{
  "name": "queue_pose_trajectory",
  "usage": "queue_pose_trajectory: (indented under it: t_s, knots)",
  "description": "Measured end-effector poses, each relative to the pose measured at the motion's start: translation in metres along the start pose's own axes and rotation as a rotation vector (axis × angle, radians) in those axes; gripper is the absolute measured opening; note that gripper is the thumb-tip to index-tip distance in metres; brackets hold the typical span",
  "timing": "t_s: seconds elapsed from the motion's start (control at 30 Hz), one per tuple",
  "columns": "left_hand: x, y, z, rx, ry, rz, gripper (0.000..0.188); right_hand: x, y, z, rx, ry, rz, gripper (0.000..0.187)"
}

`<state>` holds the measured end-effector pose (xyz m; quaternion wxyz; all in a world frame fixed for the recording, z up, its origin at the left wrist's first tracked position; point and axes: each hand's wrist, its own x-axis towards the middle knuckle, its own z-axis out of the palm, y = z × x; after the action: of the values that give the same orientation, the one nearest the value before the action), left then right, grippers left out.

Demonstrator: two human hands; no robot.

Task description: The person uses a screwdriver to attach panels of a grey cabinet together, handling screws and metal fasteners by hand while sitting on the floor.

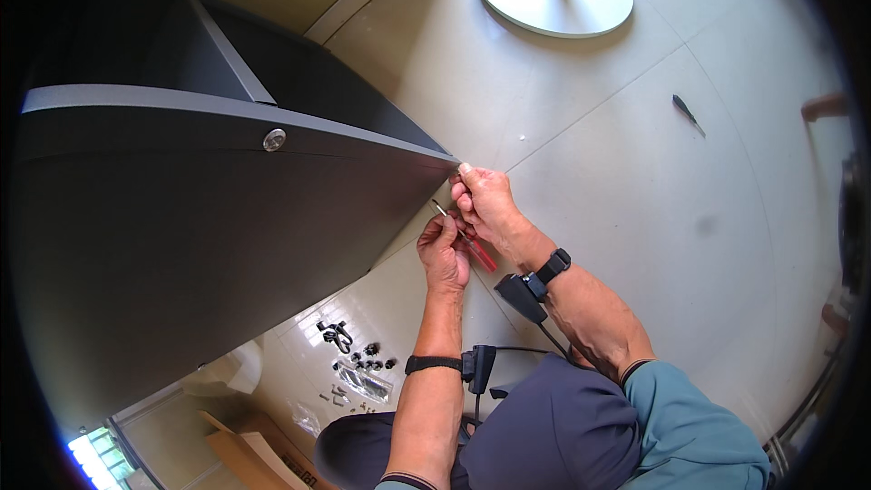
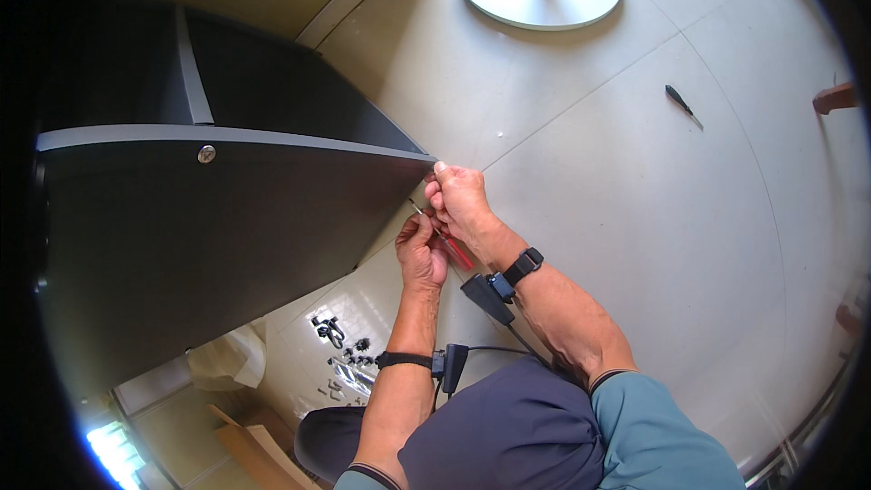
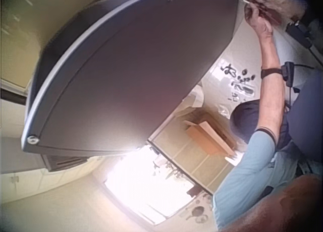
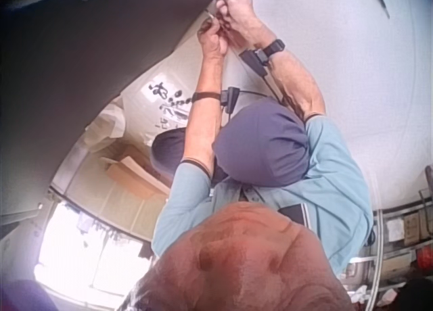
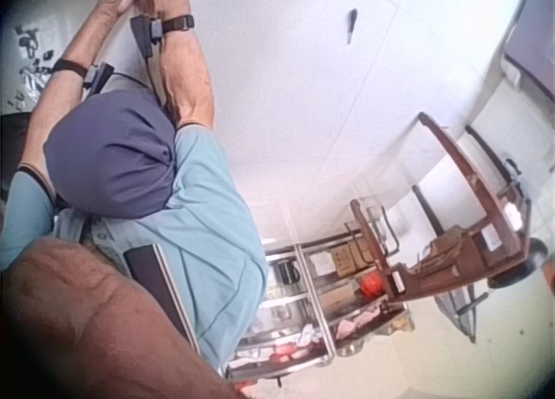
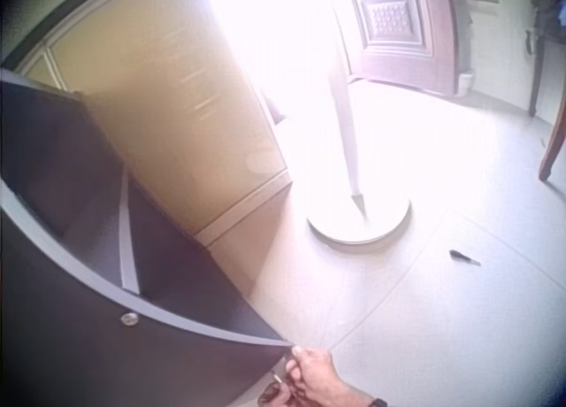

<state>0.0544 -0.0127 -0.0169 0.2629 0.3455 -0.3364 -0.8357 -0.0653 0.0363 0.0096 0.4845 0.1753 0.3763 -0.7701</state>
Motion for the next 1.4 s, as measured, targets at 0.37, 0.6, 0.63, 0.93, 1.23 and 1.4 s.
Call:
queue_pose_trajectory:
  t_s: [0.37, 0.6, 0.63, 0.93, 1.23, 1.4]
  knots:
    - [-0.001, 0.003, -0.006, -0.058, -0.064, -0.027, 0.006, 0.006, -0.002, 0.001, 0.244, -0.094, 0.184, 0.027]
    - [0.0, 0.002, -0.002, -0.048, -0.067, -0.021, 0.006, 0.006, -0.007, 0.006, 0.245, -0.031, 0.212, 0.026]
    - [0.0, 0.002, -0.003, -0.044, -0.064, -0.027, 0.006, 0.006, -0.008, 0.008, 0.24, -0.007, 0.216, 0.026]
    - [0.002, -0.001, -0.001, -0.024, 0.005, 0.008, 0.006, 0.009, -0.004, 0.01, 0.249, 0.006, 0.227, 0.026]
    - [0.0, 0.003, -0.002, -0.015, -0.069, -0.03, 0.008, 0.015, -0.008, -0.001, 0.251, -0.06, 0.302, 0.023]
    - [0.0, 0.003, -0.004, -0.023, -0.079, -0.028, 0.009, 0.017, -0.009, -0.001, 0.193, -0.027, 0.36, 0.024]
